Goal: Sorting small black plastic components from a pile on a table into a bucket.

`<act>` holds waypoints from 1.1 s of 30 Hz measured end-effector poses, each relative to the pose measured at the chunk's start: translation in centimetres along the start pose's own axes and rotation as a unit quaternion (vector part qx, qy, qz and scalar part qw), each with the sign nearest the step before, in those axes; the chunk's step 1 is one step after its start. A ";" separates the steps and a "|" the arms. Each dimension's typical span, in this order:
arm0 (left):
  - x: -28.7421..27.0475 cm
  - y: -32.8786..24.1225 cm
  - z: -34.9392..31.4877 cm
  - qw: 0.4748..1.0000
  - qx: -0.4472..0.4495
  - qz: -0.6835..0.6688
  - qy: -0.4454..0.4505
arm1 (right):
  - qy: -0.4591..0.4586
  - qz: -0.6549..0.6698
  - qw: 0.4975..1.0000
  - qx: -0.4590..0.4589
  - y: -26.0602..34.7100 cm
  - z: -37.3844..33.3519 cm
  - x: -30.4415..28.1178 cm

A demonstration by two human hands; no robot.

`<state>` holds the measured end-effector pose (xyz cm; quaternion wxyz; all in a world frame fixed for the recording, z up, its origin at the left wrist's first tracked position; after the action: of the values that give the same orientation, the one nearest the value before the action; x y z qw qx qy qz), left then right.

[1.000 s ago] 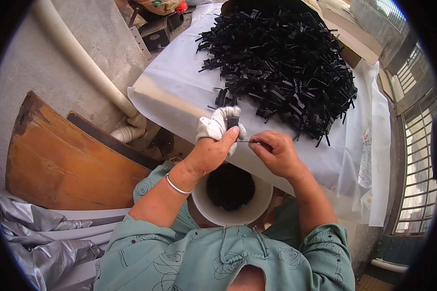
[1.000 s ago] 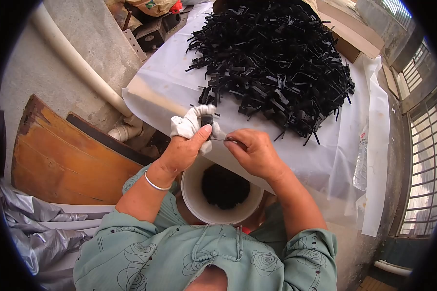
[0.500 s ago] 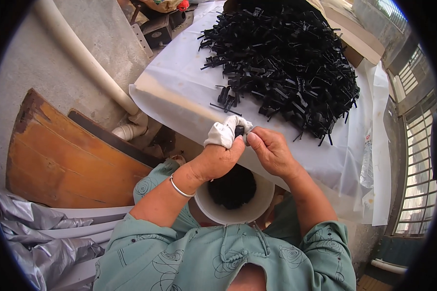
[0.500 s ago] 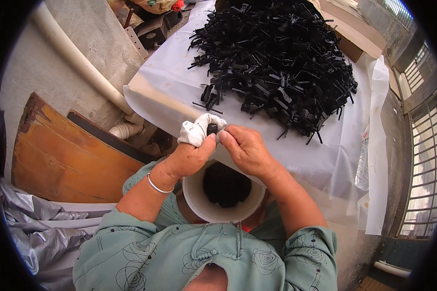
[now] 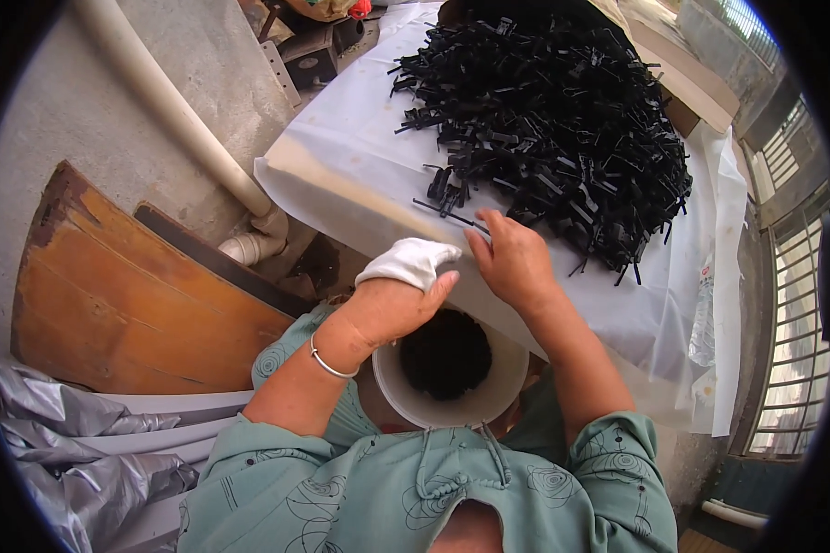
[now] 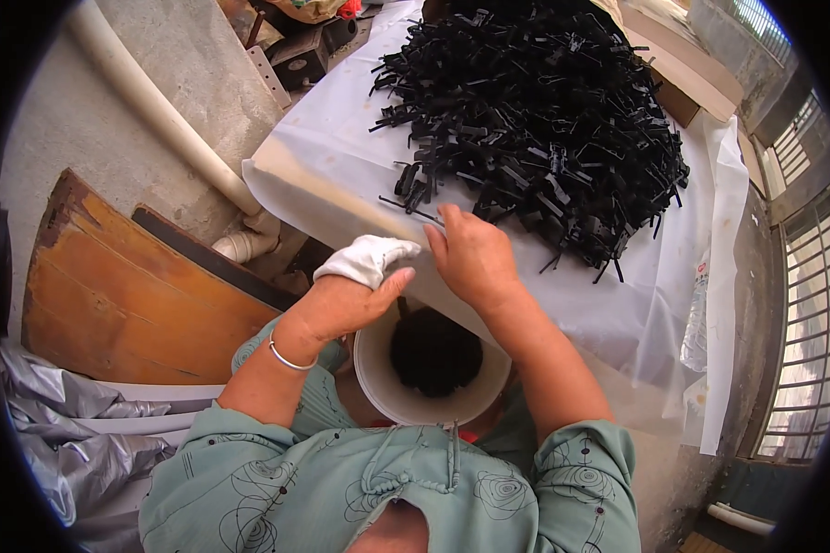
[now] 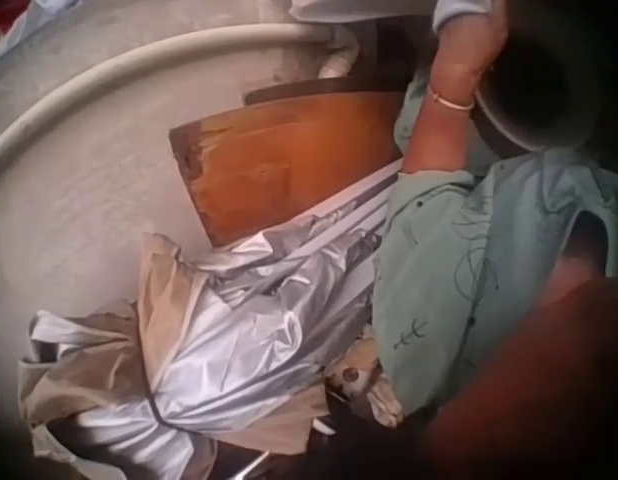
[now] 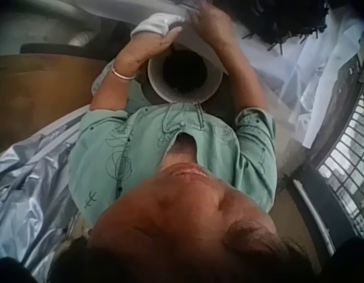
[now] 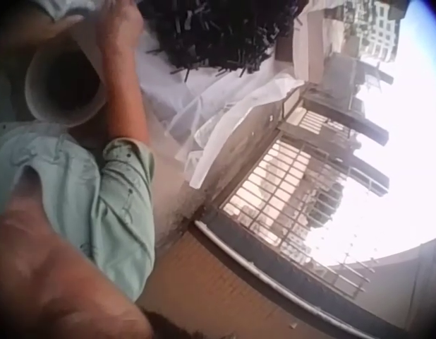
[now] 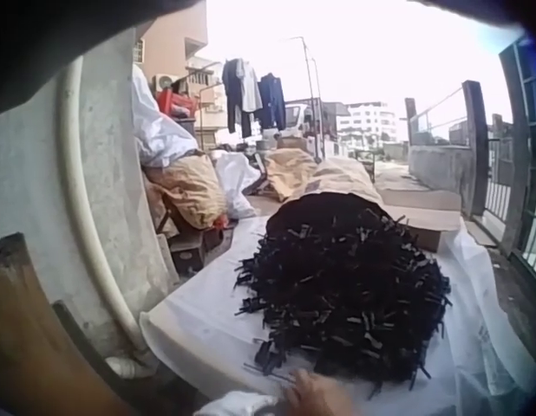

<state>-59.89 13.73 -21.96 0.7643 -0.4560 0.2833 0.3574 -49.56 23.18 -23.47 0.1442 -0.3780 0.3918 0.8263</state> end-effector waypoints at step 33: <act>1.8 -3.1 2.0 0.988 -0.006 -0.074 -0.134 | 0.140 0.439 0.864 0.202 -1.4 -3.5 0.1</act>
<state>-56.16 15.03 -20.97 0.8168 -0.4285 0.1411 0.3595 -47.06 21.42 -25.75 -0.2170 -0.2412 0.6917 0.6452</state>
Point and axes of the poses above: each hand's wrist, its own z-axis towards the middle knuckle, its own x-axis out of the palm, y = z × x, the point moved 6 cm from there along z, towards the middle knuckle, and after that the axes turned 7 degrees about x, right-handed, at the moved point
